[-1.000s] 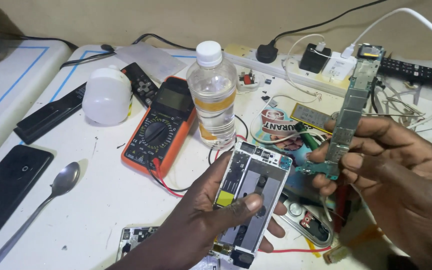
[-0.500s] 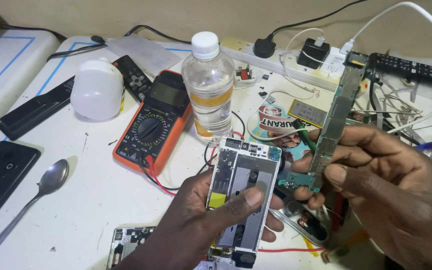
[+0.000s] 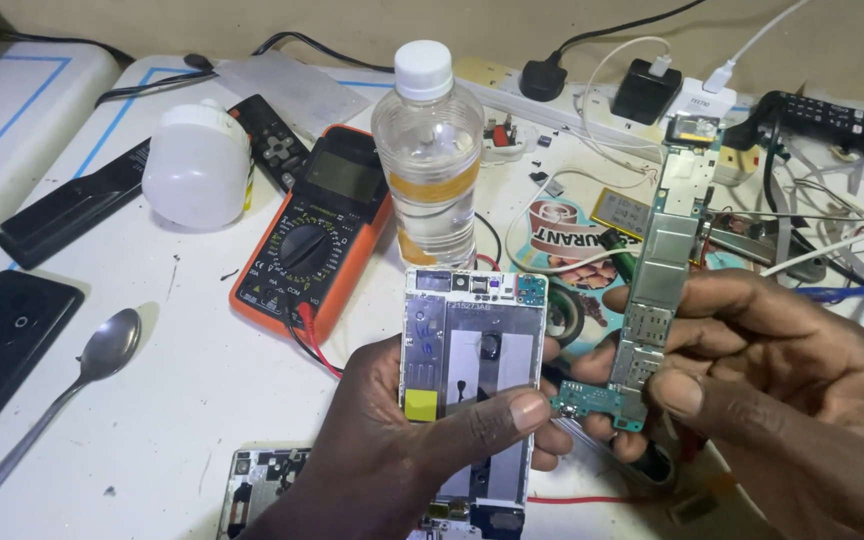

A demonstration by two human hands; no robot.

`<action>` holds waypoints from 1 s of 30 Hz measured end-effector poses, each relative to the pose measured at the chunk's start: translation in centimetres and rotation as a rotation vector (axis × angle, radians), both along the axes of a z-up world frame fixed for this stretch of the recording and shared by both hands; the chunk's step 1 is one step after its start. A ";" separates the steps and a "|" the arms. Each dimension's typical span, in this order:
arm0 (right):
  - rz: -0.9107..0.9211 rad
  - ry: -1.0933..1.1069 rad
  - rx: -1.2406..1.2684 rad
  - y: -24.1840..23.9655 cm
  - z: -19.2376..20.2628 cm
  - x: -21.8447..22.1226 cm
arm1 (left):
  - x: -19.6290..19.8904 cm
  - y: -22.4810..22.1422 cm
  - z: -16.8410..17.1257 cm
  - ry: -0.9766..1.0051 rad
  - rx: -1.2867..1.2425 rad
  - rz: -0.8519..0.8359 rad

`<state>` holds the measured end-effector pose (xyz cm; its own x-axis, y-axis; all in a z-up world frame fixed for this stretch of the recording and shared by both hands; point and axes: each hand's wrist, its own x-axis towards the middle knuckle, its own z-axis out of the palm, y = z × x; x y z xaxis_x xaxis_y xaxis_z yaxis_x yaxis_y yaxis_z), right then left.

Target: Soldering components onto a mobile phone motherboard and testing with a multimeter

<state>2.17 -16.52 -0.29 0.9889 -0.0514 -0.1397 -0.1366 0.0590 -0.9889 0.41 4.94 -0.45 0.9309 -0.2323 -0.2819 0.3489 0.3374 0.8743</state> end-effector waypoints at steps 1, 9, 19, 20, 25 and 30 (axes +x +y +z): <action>-0.049 0.049 0.000 0.5 0.6 0.1 | 0.0 0.0 0.0 0.000 0.000 0.001; -0.040 0.040 -0.009 -0.6 -0.6 -0.2 | -0.2 -0.2 -0.1 0.046 0.020 0.037; -0.158 0.227 0.005 1.2 1.8 0.3 | -0.3 -0.4 -0.1 0.049 0.096 0.030; -0.169 0.200 -0.014 1.2 1.5 0.3 | -0.4 -0.5 -0.4 0.028 0.043 0.024; -0.205 0.078 -0.080 0.2 -0.8 0.8 | 0.0 -0.3 0.8 0.076 0.148 -0.033; 0.049 -0.389 -0.130 -3.3 -3.9 1.7 | 0.1 -0.6 0.4 0.219 0.037 0.023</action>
